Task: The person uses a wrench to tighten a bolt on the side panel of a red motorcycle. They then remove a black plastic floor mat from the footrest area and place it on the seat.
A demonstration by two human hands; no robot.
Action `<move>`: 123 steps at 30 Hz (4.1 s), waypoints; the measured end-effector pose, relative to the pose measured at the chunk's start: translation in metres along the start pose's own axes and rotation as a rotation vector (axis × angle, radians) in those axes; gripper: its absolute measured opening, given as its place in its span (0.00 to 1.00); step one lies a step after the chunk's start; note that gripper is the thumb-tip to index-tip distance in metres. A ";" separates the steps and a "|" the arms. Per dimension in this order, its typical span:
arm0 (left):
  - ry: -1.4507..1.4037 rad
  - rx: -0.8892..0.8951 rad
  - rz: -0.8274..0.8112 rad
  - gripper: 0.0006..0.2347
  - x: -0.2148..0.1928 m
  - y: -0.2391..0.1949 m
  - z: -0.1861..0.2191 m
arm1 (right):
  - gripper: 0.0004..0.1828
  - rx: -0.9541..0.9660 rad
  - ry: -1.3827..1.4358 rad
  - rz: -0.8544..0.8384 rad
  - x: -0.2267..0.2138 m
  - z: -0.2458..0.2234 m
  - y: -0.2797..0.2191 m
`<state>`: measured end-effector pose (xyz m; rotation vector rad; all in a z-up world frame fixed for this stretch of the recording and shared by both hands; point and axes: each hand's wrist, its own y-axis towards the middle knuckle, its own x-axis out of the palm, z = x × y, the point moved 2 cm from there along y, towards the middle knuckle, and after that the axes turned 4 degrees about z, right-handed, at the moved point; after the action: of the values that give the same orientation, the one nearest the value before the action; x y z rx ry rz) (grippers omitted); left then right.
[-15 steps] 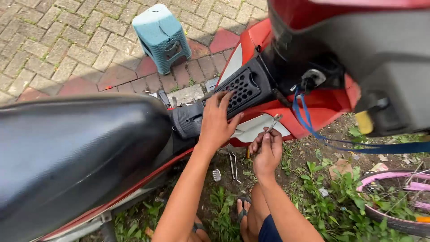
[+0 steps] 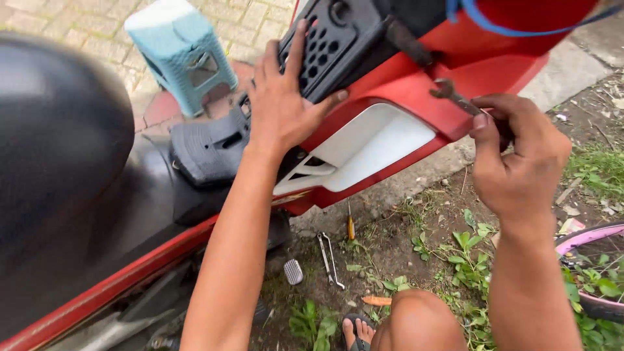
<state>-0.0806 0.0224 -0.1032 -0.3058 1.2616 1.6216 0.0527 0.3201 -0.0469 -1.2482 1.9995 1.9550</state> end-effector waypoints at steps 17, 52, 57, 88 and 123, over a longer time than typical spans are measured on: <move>-0.023 -0.119 -0.069 0.47 -0.017 0.002 0.022 | 0.11 0.017 -0.496 -0.002 0.025 0.032 0.029; -0.065 -0.161 -0.091 0.44 -0.020 0.002 0.028 | 0.19 0.467 -0.054 -0.581 0.043 0.025 0.093; 0.001 -0.199 -0.091 0.43 -0.016 -0.005 0.032 | 0.19 0.483 -0.048 -0.542 0.042 0.023 0.088; -0.262 0.120 0.015 0.26 -0.023 -0.115 0.138 | 0.17 0.470 -0.031 -0.487 0.037 0.028 0.090; -0.541 -0.077 0.120 0.12 0.025 -0.087 0.140 | 0.15 -0.181 -0.807 -0.458 0.060 0.017 0.081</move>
<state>0.0294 0.1472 -0.1124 0.1622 0.8158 1.7047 -0.0424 0.2939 -0.0197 -0.6643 1.0661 1.9644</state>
